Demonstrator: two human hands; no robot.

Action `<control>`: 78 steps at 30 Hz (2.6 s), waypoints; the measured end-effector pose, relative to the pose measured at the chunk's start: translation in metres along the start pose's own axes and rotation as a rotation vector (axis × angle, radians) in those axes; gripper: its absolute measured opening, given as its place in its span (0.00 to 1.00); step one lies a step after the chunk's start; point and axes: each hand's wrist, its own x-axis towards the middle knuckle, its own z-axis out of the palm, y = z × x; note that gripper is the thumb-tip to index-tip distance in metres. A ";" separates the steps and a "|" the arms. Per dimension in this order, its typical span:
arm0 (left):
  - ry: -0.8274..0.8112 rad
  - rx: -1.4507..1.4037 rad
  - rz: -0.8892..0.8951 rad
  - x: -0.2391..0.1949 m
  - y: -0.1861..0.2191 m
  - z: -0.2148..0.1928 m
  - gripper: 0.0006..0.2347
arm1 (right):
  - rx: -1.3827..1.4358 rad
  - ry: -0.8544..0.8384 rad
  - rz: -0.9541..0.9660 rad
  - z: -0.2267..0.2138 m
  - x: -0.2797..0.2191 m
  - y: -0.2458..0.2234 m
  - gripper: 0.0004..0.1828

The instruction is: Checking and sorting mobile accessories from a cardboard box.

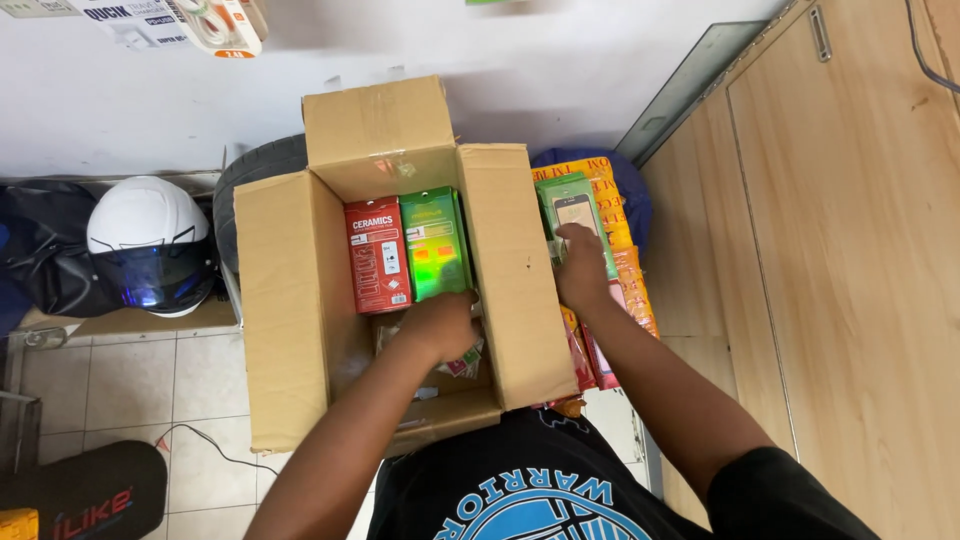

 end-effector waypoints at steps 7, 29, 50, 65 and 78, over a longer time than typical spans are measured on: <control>0.205 -0.099 0.027 -0.035 0.024 0.017 0.14 | -0.281 -0.417 0.245 0.042 -0.004 -0.029 0.46; 0.188 -0.330 0.016 -0.048 0.014 0.022 0.17 | 0.157 0.121 0.277 -0.025 -0.009 -0.018 0.25; 0.720 -1.162 0.464 -0.085 -0.003 -0.026 0.17 | 0.914 -0.475 0.295 -0.134 -0.090 -0.167 0.18; 0.231 -1.556 0.905 -0.140 0.005 -0.037 0.36 | 0.956 -0.400 0.014 -0.153 -0.068 -0.164 0.10; 0.543 -1.023 0.871 -0.156 0.013 -0.040 0.39 | 1.044 -0.209 -0.420 -0.183 -0.066 -0.243 0.08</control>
